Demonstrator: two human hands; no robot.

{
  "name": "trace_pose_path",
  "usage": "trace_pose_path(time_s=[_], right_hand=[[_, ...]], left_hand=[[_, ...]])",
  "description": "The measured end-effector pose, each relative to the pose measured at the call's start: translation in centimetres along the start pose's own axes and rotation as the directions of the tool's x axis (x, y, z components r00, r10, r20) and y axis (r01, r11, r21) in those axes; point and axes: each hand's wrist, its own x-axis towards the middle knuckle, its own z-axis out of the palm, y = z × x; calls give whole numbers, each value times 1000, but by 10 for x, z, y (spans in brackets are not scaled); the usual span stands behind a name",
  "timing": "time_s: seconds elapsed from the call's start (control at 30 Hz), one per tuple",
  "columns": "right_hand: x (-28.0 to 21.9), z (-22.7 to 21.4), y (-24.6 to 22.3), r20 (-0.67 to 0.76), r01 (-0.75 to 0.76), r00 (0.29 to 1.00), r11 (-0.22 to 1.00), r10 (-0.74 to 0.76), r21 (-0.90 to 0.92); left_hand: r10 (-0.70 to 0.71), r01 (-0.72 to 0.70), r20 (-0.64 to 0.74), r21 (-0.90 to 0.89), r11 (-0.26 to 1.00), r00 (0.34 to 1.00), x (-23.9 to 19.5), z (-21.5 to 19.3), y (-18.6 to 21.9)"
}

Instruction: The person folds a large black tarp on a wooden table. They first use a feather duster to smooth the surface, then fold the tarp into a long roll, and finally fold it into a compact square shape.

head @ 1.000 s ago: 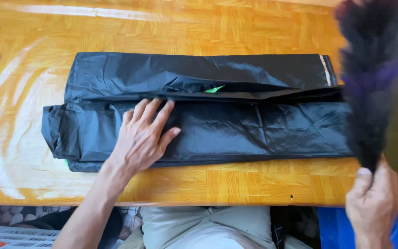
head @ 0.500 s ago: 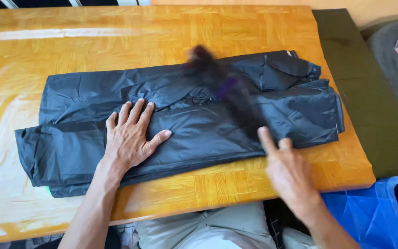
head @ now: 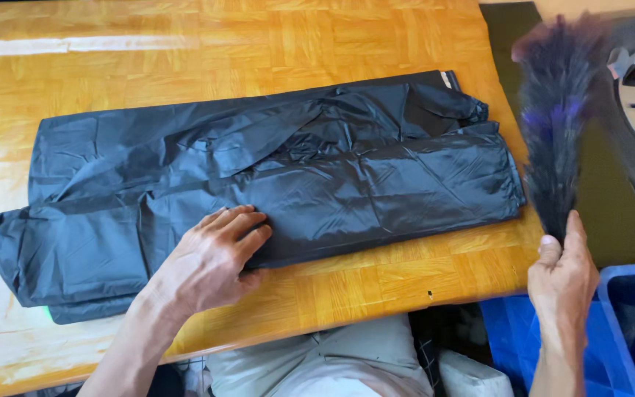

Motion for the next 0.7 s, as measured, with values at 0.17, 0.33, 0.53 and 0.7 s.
trace_pose_path(time_s=[0.17, 0.33, 0.53, 0.7], right_hand=[[-1, 3, 9, -7, -23, 1000, 999, 23, 24], [-1, -4, -6, 54, -205, 978, 973, 200, 102], [-9, -9, -45, -160, 30, 987, 987, -5, 155], [-25, -6, -90, -260, 232, 949, 952, -177, 198]], left_hand=[[29, -29, -11, -51, 998, 1000, 5, -8, 10], [-92, 95, -26, 155, 983, 995, 35, -41, 16], [-136, 266, -257, 588, 764, 957, 95, -55, -32], [-227, 481, -497, 473, 738, 837, 129, -13, -81]])
